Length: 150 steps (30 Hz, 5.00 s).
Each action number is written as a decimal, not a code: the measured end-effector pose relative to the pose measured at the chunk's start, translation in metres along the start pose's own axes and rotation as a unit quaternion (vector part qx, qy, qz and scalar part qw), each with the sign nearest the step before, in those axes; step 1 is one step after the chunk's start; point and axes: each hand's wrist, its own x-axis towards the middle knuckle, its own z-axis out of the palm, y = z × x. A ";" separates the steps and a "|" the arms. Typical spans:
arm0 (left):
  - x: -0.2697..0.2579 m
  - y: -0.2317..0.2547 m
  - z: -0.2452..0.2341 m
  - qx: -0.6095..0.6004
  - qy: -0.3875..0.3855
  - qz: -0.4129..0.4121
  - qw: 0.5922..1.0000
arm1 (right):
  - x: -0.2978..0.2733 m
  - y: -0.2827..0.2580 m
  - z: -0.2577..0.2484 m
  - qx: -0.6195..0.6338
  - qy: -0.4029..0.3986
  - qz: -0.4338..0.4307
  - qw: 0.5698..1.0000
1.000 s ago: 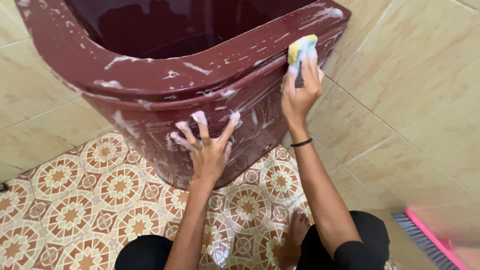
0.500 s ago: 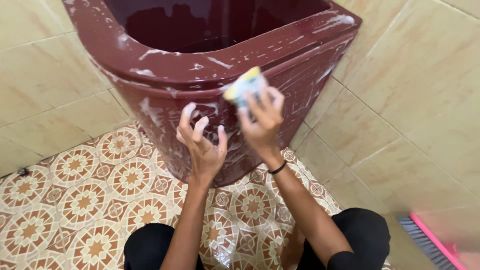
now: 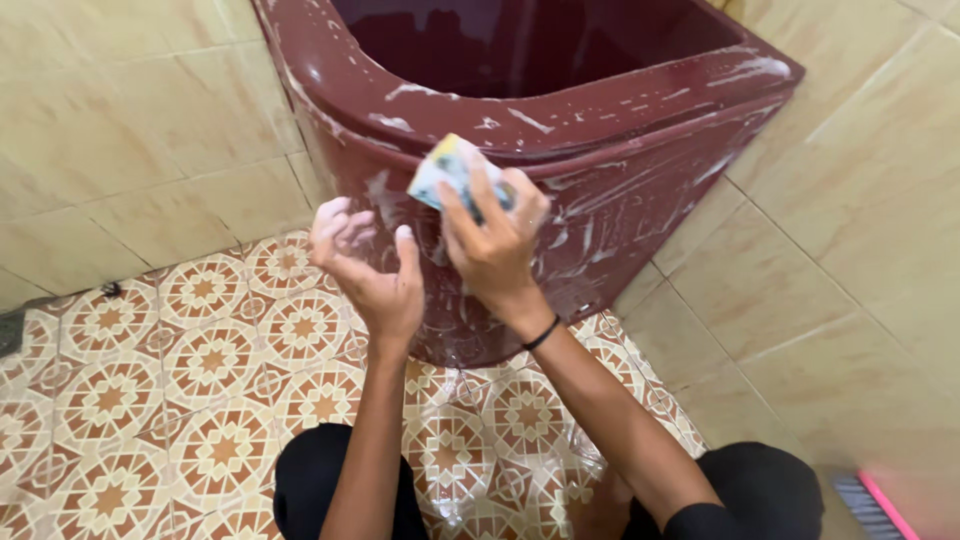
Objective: The person cleans the outer surface of a bin with a sponge.
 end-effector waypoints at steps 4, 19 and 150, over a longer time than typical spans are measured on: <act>0.009 -0.005 -0.017 0.036 0.025 0.019 0.999 | 0.036 -0.028 0.029 0.010 -0.038 -0.033 0.999; 0.007 -0.009 -0.002 0.023 -0.098 -0.060 0.993 | -0.029 0.046 -0.005 -0.019 0.045 0.025 0.999; -0.071 0.010 0.082 0.068 -0.207 0.125 0.968 | -0.059 0.196 -0.015 -0.063 0.105 0.244 0.962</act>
